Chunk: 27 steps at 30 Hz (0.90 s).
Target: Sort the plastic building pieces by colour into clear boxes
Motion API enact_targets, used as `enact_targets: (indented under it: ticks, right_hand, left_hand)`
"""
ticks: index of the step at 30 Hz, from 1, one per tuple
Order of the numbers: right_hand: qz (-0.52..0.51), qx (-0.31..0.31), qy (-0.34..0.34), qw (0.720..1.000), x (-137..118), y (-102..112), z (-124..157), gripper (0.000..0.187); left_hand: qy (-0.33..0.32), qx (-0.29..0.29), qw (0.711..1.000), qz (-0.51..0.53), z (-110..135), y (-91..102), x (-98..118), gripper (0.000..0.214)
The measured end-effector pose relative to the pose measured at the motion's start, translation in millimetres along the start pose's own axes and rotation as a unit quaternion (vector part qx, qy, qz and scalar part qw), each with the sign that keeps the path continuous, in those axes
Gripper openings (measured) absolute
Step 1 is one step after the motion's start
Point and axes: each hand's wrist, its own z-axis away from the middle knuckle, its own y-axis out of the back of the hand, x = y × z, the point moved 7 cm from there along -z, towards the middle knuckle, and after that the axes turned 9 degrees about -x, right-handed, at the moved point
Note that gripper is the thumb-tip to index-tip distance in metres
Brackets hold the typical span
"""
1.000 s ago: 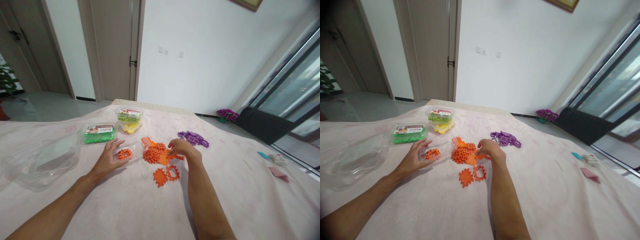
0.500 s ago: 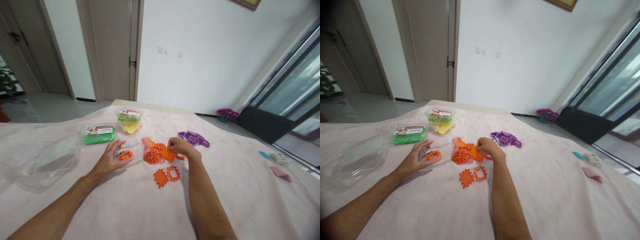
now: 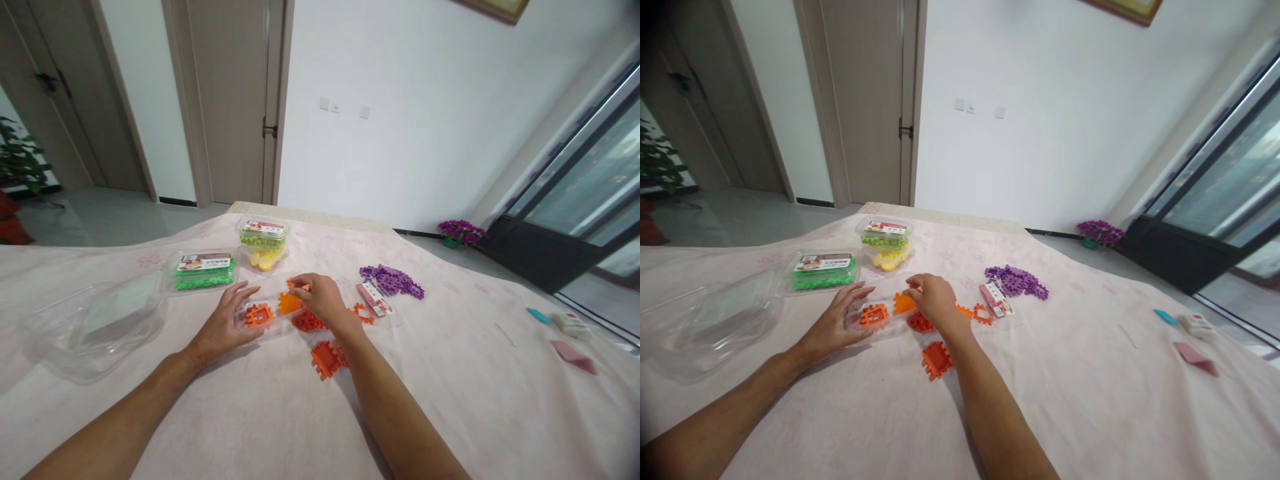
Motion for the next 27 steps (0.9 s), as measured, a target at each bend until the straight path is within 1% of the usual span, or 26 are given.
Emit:
enact_targets:
  ticks: [3, 5, 6, 8, 11, 12, 14, 16, 18, 22, 25, 27]
  right_hand:
    - [0.039, 0.039, -0.002, 0.998, -2, 16, 3, 0.024]
    - [0.053, 0.036, -0.025, 0.998, 2, 29, 7, 0.022]
    - [0.064, 0.015, -0.044, 0.997, 4, 34, 9, 0.021]
    - [0.101, -0.064, -0.088, 0.989, 11, 37, 16, 0.019]
    - [0.156, -0.185, -0.138, 0.96, 22, 33, 29, 0.021]
    - [0.167, -0.213, -0.149, 0.951, 24, 31, 33, 0.023]
    - [0.187, -0.248, -0.165, 0.936, 26, 27, 40, 0.027]
    - [0.212, -0.271, -0.16, 0.925, 23, 23, 47, 0.03]
    - [0.24, -0.289, -0.139, 0.916, 16, 17, 54, 0.031]
    - [0.272, -0.318, -0.105, 0.902, 5, 0, 66, 0.034]
    - [0.267, -0.328, -0.101, 0.901, 5, -12, 67, 0.028]
    - [0.246, -0.321, -0.103, 0.909, 8, -14, 64, 0.024]
  left_hand:
    - [0.0, 0.015, 1.0, -0.016, 0, 1.9, -1, 0.075]
    - [-0.001, 0.026, 0.999, -0.028, 0, 3.6, -2, 0.076]
    - [-0.001, 0.031, 0.999, -0.036, 0, 4.4, -2, 0.076]
    - [0.001, 0.044, 0.998, -0.05, -1, 6.4, -3, 0.076]
    - [0.011, 0.064, 0.996, -0.065, -2, 9.5, -4, 0.074]
    - [0.014, 0.069, 0.995, -0.068, -2, 10.1, -4, 0.073]
    - [0.015, 0.074, 0.994, -0.074, -2, 10.7, -3, 0.073]
    - [0.013, 0.077, 0.994, -0.073, -2, 10.6, -1, 0.073]
    - [0.011, 0.08, 0.994, -0.071, -2, 10.6, 0, 0.072]
    - [0.016, 0.084, 0.994, -0.074, -3, 11.0, 1, 0.071]
    - [0.021, 0.077, 0.994, -0.079, -4, 10.9, 2, 0.071]
    - [0.028, 0.07, 0.994, -0.082, -4, 10.6, 1, 0.07]
